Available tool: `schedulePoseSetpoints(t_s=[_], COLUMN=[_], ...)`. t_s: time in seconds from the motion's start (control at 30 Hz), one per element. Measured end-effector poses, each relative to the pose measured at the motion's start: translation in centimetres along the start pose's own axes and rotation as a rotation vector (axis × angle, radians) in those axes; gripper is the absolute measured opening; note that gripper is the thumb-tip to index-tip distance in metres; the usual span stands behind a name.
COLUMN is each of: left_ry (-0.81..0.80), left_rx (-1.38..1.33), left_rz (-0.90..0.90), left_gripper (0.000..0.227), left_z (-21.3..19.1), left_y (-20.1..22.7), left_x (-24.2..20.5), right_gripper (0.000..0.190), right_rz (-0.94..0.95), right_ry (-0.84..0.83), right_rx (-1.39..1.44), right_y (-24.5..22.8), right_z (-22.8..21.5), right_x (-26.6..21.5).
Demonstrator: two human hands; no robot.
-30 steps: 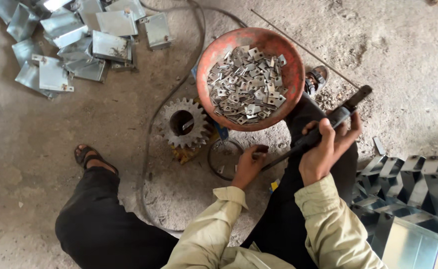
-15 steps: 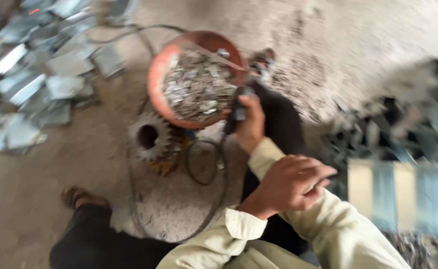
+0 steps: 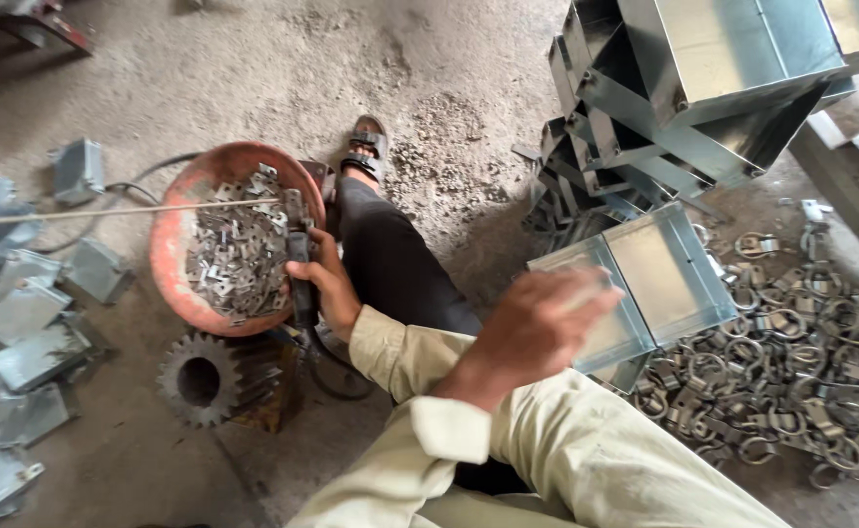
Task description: The person welds small metal brackets onto rectangular metal boxes using a welding torch. They pick up brackets from a red bowl, position them on the boxes, and weld them in place, creating sparks. The person occasionally adjusts the boxes and uses a metal rod to tap the welded joints.
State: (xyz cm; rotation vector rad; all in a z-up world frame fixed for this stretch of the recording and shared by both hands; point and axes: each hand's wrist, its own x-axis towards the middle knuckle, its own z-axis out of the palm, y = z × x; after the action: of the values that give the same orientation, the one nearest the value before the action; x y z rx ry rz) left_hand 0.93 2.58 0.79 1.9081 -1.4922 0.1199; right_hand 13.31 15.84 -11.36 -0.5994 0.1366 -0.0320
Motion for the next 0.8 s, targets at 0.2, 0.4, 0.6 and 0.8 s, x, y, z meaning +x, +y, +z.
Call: schedulePoseSetpoints(t_s=[0.2,0.4,0.6,0.8], left_ry=[0.736,0.687,0.395,0.872], left_rx=[0.409,-0.092,-0.204,-0.356], left_rz=[-0.672,-0.924,-1.519,-1.412], left_gripper=[0.025,0.053,0.049,0.042], left_z=[-11.3,-12.6,-11.6,-13.1], left_y=[-2.2,-4.8,-2.3,-2.4], left_x=[-12.8,-26.8,-36.0,-38.8], right_gripper=[0.071,0.077,0.036,0.050], right_rz=[0.025,0.270,-0.126,-0.059], right_ry=[-0.101,-0.383,-0.886,0.180], right_rx=[0.101,-0.166,-1.375,-2.301], right_y=[0.3,-0.8,-14.6,-31.4], right_z=[0.9,5.4,4.5,-10.0], right_x=[-1.5,-10.2,-12.2,-10.9])
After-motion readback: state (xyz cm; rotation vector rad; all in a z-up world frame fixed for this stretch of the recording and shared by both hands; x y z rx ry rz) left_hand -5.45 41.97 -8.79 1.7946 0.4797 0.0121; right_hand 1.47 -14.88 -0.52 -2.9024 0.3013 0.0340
